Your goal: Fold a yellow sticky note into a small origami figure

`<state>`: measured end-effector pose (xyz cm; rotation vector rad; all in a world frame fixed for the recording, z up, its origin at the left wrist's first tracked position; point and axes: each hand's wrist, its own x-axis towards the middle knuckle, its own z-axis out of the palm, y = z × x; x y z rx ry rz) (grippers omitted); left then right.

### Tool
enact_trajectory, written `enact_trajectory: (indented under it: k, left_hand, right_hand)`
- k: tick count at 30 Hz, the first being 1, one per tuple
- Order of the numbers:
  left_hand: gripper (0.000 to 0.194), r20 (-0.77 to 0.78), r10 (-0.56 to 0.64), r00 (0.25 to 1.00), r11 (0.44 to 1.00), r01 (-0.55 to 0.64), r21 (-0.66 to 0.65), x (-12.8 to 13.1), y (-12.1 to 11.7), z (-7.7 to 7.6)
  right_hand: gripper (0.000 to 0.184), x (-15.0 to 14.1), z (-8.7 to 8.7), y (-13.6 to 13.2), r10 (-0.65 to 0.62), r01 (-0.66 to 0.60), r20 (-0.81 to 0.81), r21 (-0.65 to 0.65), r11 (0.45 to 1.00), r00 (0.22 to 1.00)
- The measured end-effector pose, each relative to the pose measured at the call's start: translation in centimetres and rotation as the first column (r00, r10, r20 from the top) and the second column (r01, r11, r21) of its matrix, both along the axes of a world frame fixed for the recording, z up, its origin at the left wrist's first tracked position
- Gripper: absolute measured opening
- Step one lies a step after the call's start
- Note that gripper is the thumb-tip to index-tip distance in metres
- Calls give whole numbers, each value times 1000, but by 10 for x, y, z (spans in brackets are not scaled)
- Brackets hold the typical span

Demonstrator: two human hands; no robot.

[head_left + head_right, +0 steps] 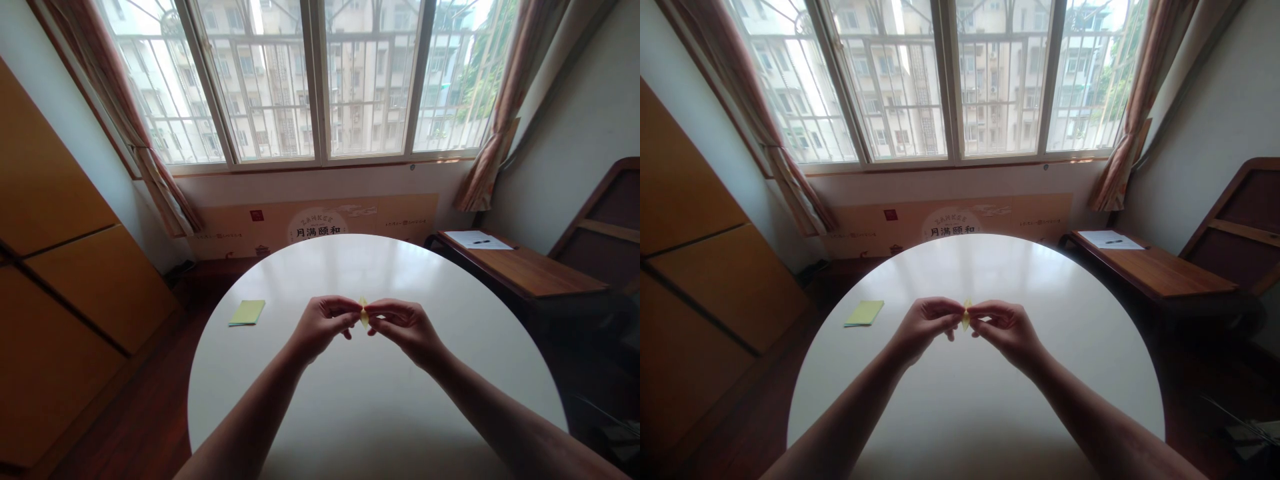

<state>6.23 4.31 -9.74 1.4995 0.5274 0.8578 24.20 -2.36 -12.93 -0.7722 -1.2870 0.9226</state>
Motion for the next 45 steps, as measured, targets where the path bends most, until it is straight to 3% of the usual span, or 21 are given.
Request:
enact_trajectory:
  k: [16,29,36,45]
  left_hand:
    - [17,-8,-27,1000,998,28,56,1,0,-1]
    - [22,-10,-73,997,996,73,42,-1,-1,-1]
    - [20,-32,-19,999,996,22,88,1,-3,0]
    - [20,7,-45,999,998,45,43,1,-8,3]
  right_hand:
    - [15,1,1,1,-33,33,5,-30,999,999]
    - [10,-6,3,-1,-97,94,32,88,992,995]
    - [11,-8,3,-1,-108,103,41,94,990,993]
    - [8,-5,2,-3,-199,169,142,200,965,970]
